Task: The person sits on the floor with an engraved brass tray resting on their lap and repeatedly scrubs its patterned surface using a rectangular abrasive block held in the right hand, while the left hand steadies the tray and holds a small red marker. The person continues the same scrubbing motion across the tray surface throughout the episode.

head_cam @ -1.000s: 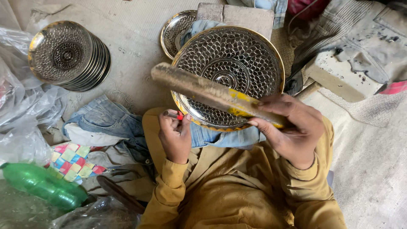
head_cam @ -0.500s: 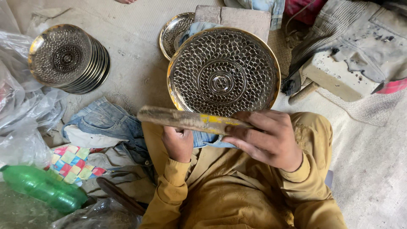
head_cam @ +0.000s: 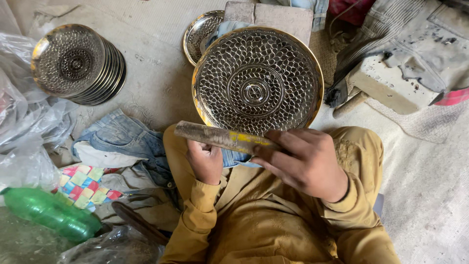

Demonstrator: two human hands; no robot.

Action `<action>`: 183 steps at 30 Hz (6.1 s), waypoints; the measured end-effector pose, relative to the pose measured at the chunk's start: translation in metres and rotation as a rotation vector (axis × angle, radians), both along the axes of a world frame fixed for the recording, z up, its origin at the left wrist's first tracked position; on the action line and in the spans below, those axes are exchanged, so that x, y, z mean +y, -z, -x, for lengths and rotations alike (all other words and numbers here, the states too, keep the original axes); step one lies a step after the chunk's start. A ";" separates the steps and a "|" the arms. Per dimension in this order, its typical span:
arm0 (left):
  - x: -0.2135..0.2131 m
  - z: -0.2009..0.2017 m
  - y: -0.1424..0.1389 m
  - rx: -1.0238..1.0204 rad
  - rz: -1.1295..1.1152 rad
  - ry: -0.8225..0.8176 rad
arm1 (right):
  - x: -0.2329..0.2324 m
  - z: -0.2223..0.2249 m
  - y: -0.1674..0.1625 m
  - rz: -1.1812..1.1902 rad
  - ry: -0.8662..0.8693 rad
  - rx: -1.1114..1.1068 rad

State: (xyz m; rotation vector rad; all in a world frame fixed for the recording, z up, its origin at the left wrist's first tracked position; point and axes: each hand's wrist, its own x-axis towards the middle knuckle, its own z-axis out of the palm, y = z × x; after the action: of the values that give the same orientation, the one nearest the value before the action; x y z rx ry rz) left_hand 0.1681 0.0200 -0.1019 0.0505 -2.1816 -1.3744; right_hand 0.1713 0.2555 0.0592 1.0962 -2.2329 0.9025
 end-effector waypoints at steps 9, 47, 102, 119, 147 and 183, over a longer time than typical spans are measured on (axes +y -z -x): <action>-0.003 0.005 0.002 -0.016 0.099 -0.039 | -0.006 -0.007 -0.007 -0.001 0.065 -0.029; -0.012 0.049 -0.031 -0.427 -0.116 0.416 | 0.007 0.028 0.020 0.244 0.221 -0.360; -0.023 0.028 -0.050 -0.166 0.114 0.012 | 0.034 -0.018 0.035 0.707 0.305 -0.516; -0.027 0.025 -0.031 -0.176 -0.729 0.179 | 0.025 -0.012 0.070 0.840 0.213 -0.663; -0.010 0.001 0.011 0.025 0.122 -0.004 | 0.006 -0.014 0.022 -0.029 0.109 0.010; -0.006 0.012 -0.002 -0.057 -0.049 0.117 | -0.022 0.006 0.010 -0.039 0.114 -0.067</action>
State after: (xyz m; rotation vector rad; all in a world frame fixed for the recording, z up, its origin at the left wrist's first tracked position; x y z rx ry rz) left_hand 0.1557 0.0144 -0.1000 -0.0202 -2.2282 -1.5089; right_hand 0.1657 0.2338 0.0492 0.9571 -2.3511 0.8630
